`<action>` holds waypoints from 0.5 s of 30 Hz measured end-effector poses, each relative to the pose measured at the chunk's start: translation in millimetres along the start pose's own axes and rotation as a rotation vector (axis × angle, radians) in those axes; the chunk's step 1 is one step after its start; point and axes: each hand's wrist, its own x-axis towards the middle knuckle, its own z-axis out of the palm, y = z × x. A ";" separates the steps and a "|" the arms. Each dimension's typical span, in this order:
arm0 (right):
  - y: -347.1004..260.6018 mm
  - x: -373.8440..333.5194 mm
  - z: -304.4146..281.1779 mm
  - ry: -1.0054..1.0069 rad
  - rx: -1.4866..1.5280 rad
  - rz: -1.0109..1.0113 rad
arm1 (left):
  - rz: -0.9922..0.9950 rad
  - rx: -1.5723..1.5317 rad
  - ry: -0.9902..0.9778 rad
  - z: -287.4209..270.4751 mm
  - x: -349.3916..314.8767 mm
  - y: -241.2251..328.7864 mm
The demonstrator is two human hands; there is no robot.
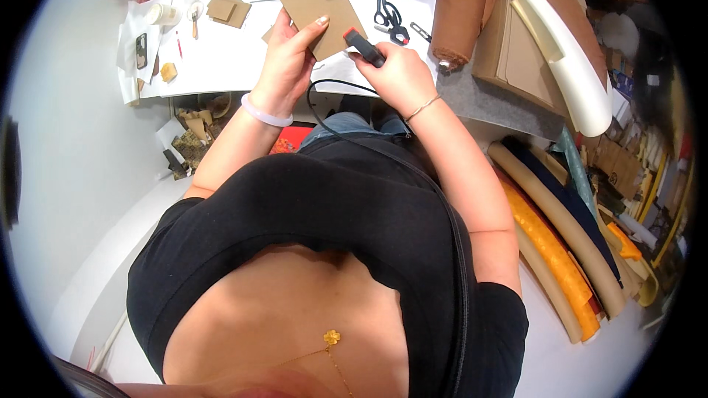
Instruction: The person assembles small cardboard boxes by folding the flaps and securing them with a handheld stapler. They handle multiple boxes one at a time, picking them up from a table, stapling the edges, and placing them back down. The person also briefly handles a roll of brown paper.
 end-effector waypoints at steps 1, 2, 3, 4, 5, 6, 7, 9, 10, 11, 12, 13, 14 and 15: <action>0.1 -0.3 0.0 0.009 -0.008 0.009 | 0.004 -0.004 -0.008 0.4 -0.2 -0.1; 0.6 -0.2 -0.6 -0.001 0.001 -0.006 | 0.000 -0.001 -0.008 0.7 -0.1 -0.1; 1.5 -0.5 -1.1 -0.004 0.004 -0.004 | 0.000 0.002 -0.007 0.9 0.0 -0.2; 2.8 -0.1 -1.8 -0.012 0.011 0.001 | -0.004 0.003 -0.009 0.9 0.6 -0.4; 5.3 0.2 -3.8 -0.050 0.012 0.011 | -0.003 0.004 -0.009 0.7 1.0 -0.7; 8.7 0.7 -6.5 -0.093 0.018 0.023 | 0.007 0.005 -0.015 0.2 1.5 -1.3; 12.3 1.8 -8.4 -0.135 0.050 -0.004 | -0.014 -0.011 0.003 -0.5 2.1 -2.1; 18.8 2.8 -8.1 -0.149 0.329 0.015 | -0.037 -0.038 0.026 -2.4 3.1 -4.9; 20.9 3.9 -4.5 -0.149 0.462 0.053 | -0.047 -0.067 0.063 -3.1 3.2 -7.2; 24.8 1.1 -4.4 -0.176 0.724 0.138 | -0.054 -0.095 0.101 -3.2 3.7 -10.1; 25.8 -1.6 2.6 -0.144 0.837 0.174 | -0.063 -0.122 0.144 -3.0 4.4 -13.5; 23.3 -5.2 15.0 -0.080 0.955 0.197 | -0.038 -0.137 0.167 -2.1 5.9 -17.2; 21.2 -7.0 24.7 -0.001 1.060 0.292 | -0.015 -0.151 0.196 -0.4 8.4 -21.1; 17.4 -9.6 35.4 -0.021 1.229 0.346 | 0.007 -0.165 0.224 1.4 11.1 -24.8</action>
